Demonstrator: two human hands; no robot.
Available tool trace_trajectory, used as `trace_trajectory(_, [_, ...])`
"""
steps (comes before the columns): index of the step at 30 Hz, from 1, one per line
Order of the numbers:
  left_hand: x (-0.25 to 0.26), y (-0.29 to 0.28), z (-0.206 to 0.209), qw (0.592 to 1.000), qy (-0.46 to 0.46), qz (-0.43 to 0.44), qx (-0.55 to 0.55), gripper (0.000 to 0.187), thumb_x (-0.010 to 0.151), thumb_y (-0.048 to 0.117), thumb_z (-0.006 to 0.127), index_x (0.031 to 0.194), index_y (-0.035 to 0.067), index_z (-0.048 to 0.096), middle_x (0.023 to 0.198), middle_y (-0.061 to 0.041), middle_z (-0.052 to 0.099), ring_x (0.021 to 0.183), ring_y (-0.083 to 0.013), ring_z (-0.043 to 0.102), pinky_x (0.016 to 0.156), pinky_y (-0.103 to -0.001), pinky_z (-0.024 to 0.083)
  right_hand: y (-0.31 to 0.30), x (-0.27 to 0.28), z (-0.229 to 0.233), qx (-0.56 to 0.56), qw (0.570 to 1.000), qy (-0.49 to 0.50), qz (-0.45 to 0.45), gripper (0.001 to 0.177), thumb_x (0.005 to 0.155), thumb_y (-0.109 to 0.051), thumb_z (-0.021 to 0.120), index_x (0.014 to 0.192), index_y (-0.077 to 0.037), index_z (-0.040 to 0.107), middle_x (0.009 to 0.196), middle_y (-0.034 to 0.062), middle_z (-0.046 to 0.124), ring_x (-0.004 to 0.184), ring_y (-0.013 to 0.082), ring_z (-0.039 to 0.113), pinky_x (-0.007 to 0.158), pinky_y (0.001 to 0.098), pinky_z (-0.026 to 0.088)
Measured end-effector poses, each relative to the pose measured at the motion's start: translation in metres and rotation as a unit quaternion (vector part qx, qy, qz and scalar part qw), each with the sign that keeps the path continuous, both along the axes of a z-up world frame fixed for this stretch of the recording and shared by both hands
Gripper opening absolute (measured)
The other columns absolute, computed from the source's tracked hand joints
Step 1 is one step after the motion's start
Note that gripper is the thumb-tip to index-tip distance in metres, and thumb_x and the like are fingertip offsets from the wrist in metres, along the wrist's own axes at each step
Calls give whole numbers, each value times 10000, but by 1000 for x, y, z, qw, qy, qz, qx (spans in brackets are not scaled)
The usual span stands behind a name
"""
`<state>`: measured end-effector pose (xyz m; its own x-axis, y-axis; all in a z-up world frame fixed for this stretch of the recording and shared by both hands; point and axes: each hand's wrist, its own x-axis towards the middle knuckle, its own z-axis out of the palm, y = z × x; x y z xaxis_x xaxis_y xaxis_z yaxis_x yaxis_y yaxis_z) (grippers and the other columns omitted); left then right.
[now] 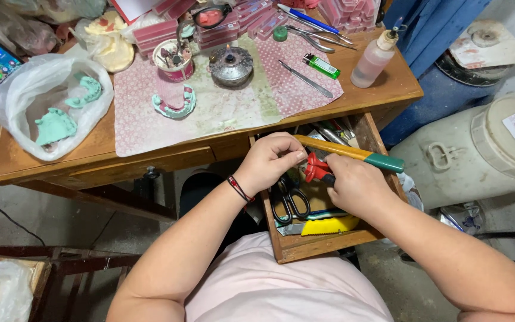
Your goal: Repairing a dental prosthesis by adjusting wires with pliers and applying liquid adhesive
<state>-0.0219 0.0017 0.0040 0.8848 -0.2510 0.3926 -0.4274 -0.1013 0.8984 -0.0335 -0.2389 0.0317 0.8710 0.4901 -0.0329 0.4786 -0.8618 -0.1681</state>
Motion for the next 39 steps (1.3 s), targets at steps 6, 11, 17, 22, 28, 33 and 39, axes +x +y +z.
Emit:
trace_trajectory(6, [-3,2,4,999,-17,1,-30,136,980,153,714,880,72,759,953,-68,762,934,-223,706,897,-355,537,-2,0,-1,-17,1000,15,9,314,788,-205,693,1089,-121,654,852,90,698,860,340,740,734,449,603])
trace_trajectory(11, [-8,3,2,995,4,21,-93,106,1003,129,692,954,67,762,932,-58,769,933,-139,680,897,-325,550,2,-14,16,-30,998,48,22,389,816,-216,699,1179,-94,633,929,132,721,925,364,747,791,465,606])
trace_trajectory(17, [-19,2,-5,985,44,69,-150,131,1021,129,672,1096,71,762,753,-59,771,787,-55,675,781,-228,553,-23,-26,12,-23,990,134,27,736,842,-344,733,1492,-102,486,1261,158,646,1244,371,635,1041,491,509])
trace_trajectory(22, [-43,10,9,983,82,82,-142,149,987,112,695,1086,38,777,625,-76,736,654,-56,660,687,-208,546,-55,-45,36,92,974,122,169,862,807,-442,865,1473,-11,528,1418,247,567,1449,438,428,1179,607,319])
trace_trajectory(28, [-76,32,44,987,131,64,-74,173,979,183,709,1074,58,782,717,14,696,589,-54,650,587,-185,505,-74,-45,6,112,958,-74,254,850,741,-584,838,1425,-179,536,1629,135,414,1578,411,300,1258,656,192])
trace_trajectory(33, [-98,56,61,995,42,83,32,153,969,167,687,1034,73,789,922,-35,800,613,-90,703,611,-223,582,-68,-20,-23,149,964,-182,120,1017,560,-600,901,1396,-158,526,1656,177,386,1618,472,241,1183,849,153])
trace_trajectory(39, [-108,76,61,988,-46,105,108,131,969,190,685,992,110,787,945,-27,820,824,-187,785,764,-312,584,-32,26,8,66,994,-84,-7,1522,398,-613,987,1613,-32,276,1683,273,255,1551,442,239,1229,641,149])
